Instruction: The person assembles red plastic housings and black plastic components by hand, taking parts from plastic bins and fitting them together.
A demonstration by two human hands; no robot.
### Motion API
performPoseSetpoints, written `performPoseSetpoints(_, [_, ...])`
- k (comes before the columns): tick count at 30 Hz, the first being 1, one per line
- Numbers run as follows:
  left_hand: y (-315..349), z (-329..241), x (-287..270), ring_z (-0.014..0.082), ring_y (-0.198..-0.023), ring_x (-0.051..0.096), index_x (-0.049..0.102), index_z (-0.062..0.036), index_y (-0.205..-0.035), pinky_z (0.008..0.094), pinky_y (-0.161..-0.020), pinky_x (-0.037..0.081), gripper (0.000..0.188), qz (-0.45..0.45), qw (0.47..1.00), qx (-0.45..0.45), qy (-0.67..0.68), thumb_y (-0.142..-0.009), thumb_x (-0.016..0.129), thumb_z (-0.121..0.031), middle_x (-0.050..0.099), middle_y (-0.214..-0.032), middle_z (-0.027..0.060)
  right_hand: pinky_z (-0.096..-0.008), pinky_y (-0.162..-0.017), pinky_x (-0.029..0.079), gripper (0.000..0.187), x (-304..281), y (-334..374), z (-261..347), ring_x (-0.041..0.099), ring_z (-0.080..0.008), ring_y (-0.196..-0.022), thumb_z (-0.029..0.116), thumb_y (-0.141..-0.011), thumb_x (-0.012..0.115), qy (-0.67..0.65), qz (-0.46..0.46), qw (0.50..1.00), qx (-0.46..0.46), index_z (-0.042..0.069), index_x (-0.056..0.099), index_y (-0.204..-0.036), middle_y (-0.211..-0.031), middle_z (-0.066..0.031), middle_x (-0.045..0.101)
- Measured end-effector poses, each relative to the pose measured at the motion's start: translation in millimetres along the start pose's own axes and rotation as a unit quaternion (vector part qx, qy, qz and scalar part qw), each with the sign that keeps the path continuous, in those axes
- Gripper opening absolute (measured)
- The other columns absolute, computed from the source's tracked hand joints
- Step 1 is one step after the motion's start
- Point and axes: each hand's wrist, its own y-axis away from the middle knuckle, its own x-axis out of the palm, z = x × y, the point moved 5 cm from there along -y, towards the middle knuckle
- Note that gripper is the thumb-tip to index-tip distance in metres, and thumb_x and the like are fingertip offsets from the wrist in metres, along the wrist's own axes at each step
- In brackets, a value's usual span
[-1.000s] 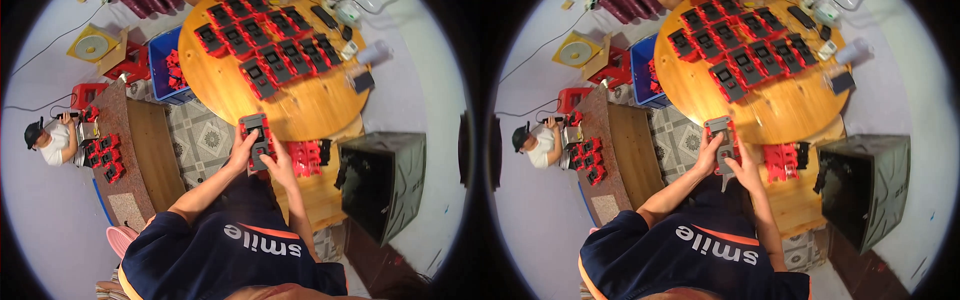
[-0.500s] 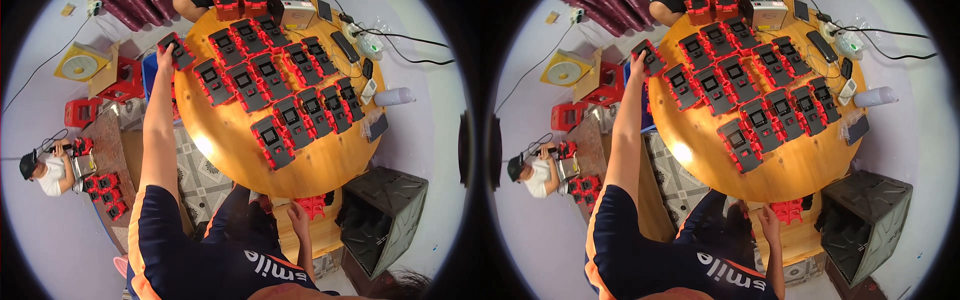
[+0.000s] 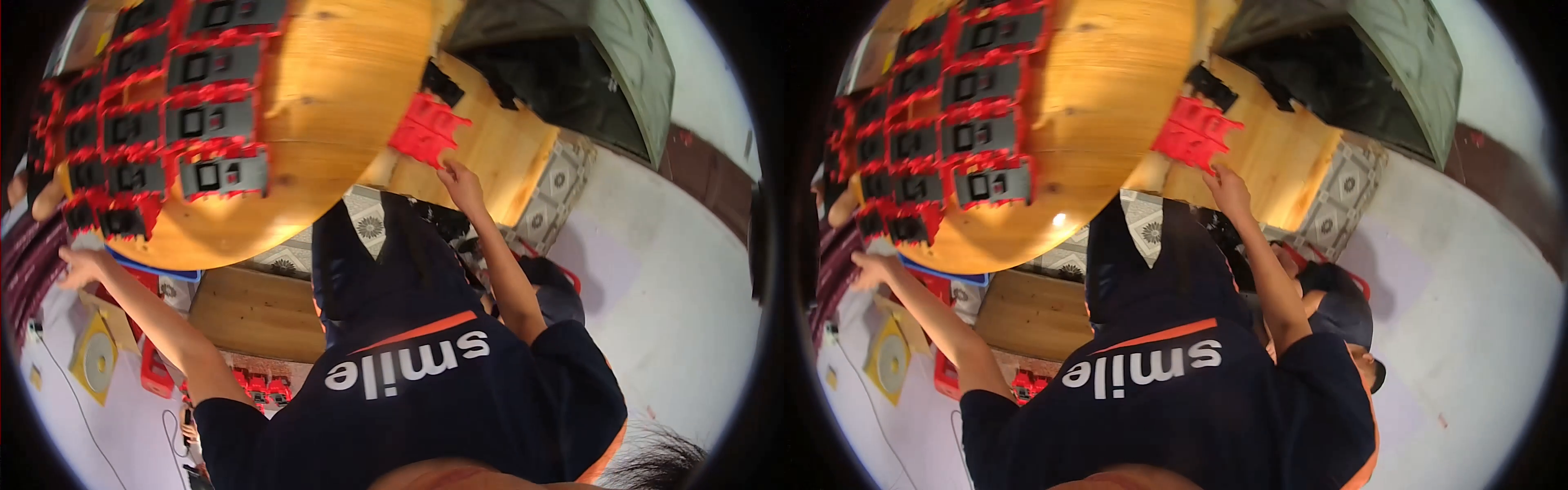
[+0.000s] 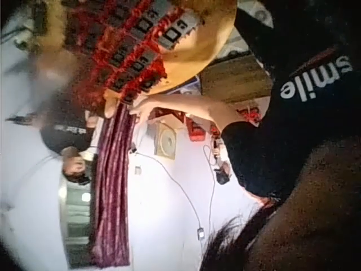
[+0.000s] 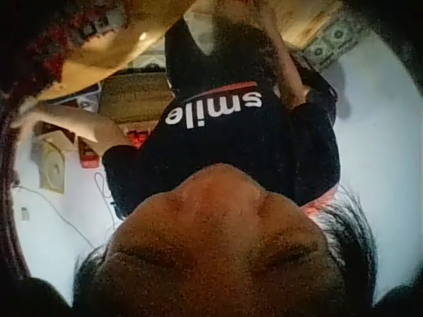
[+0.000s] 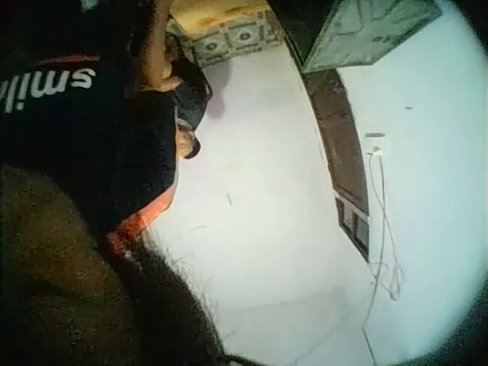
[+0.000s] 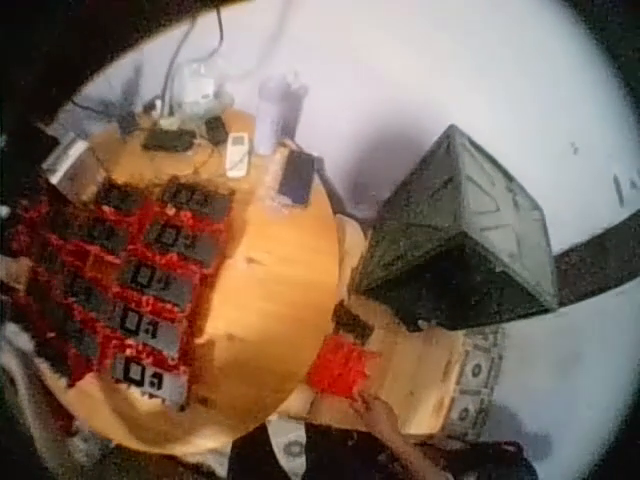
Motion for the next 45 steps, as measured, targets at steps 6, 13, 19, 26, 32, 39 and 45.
performPoseSetpoints(6, [436.3, -133.7, -105.9, 0.0272, -0.115, 0.049, 0.048, 0.0016, -0.124, 0.0413, -0.099, 0.039, 0.043, 0.544, 0.806, 0.184, 0.142, -0.086, 0.065, -0.005, 0.050, -0.124, 0.0139, -0.0359, -0.077, 0.053, 0.065, 0.6, -59.5, -74.6, 0.066, -0.0259, -0.087, 0.037, -0.081, 0.074, -0.176, -0.284, 0.942, 0.044, -0.003, 0.053, -0.127, -0.105, -0.0191, 0.065])
performPoseSetpoints(13, [727.6, -82.8, -65.3, 0.0357, -0.136, 0.032, 0.040, -0.0073, -0.143, 0.0487, -0.107, 0.030, 0.065, 0.662, 0.545, 0.514, 0.019, -0.090, 0.058, -0.041, 0.035, -0.150, 0.0125, -0.0329, -0.070, 0.054, 0.046, 51.9, -101.4, -113.6, 0.064, -0.0203, -0.079, 0.022, -0.079, 0.075, -0.503, 0.021, 0.858, 0.103, -0.003, 0.060, -0.114, -0.097, -0.0109, 0.065])
performPoseSetpoints(19, [751.7, -115.0, -88.8, 0.0302, -0.140, 0.027, 0.020, -0.0021, -0.150, 0.0476, -0.111, 0.024, 0.086, 0.745, 0.529, 0.388, -0.123, -0.089, 0.059, -0.049, 0.026, -0.154, 0.0157, -0.0322, -0.068, 0.053, 0.028, -37.6, -11.2, -127.5, 0.067, -0.0198, -0.078, 0.013, -0.083, 0.069, -0.225, -0.126, 0.966, -0.021, -0.004, 0.062, -0.103, -0.085, -0.0157, 0.068])
performPoseSetpoints(26, [723.1, -83.6, -118.2, 0.0256, -0.094, 0.067, 0.035, -0.0037, -0.140, 0.0383, -0.085, 0.054, 0.058, 0.725, 0.511, -0.431, 0.169, -0.090, 0.063, -0.011, 0.062, -0.118, 0.0155, -0.0301, -0.065, 0.049, 0.018, -124.0, -11.5, -33.7, 0.064, -0.0137, -0.067, 0.018, -0.086, 0.068, -0.283, 0.311, 0.907, -0.025, 0.001, 0.069, -0.091, -0.065, -0.0094, 0.063])
performPoseSetpoints(32, [701.1, -75.8, -137.1, 0.0285, -0.103, 0.063, 0.046, -0.0058, -0.131, 0.0427, -0.091, 0.051, 0.046, 0.668, 0.514, -0.508, 0.178, -0.090, 0.064, -0.015, 0.059, -0.123, 0.0154, -0.0424, -0.084, 0.050, 0.042, -56.1, -191.3, -52.4, 0.052, -0.0325, -0.109, 0.020, -0.080, 0.071, 0.053, -0.157, 0.968, -0.187, 0.011, 0.056, -0.118, -0.116, -0.0152, 0.052])
performPoseSetpoints(39, [682.4, -76.8, -155.9, 0.0276, -0.106, 0.061, 0.042, -0.0094, -0.137, 0.0452, -0.099, 0.046, 0.052, 0.661, 0.492, -0.532, 0.195, -0.090, 0.063, -0.013, 0.052, -0.133, 0.0167, -0.0337, -0.074, 0.051, 0.039, -37.2, -134.7, -143.2, 0.059, -0.0226, -0.083, 0.012, -0.090, 0.062, -0.442, -0.021, 0.895, -0.066, 0.006, 0.054, -0.127, -0.099, -0.0085, 0.057])
performPoseSetpoints(45, [697.7, -88.8, -152.0, 0.0245, -0.109, 0.060, 0.025, -0.0112, -0.146, 0.0431, -0.086, 0.055, 0.064, 0.706, 0.496, -0.485, 0.140, -0.093, 0.062, -0.012, 0.049, -0.138, 0.0153, -0.0375, -0.073, 0.053, 0.034, -16.7, -107.3, -249.8, 0.063, -0.0246, -0.083, 0.004, -0.092, 0.053, -0.416, -0.024, 0.900, 0.127, 0.002, 0.053, -0.126, -0.097, -0.0133, 0.060])
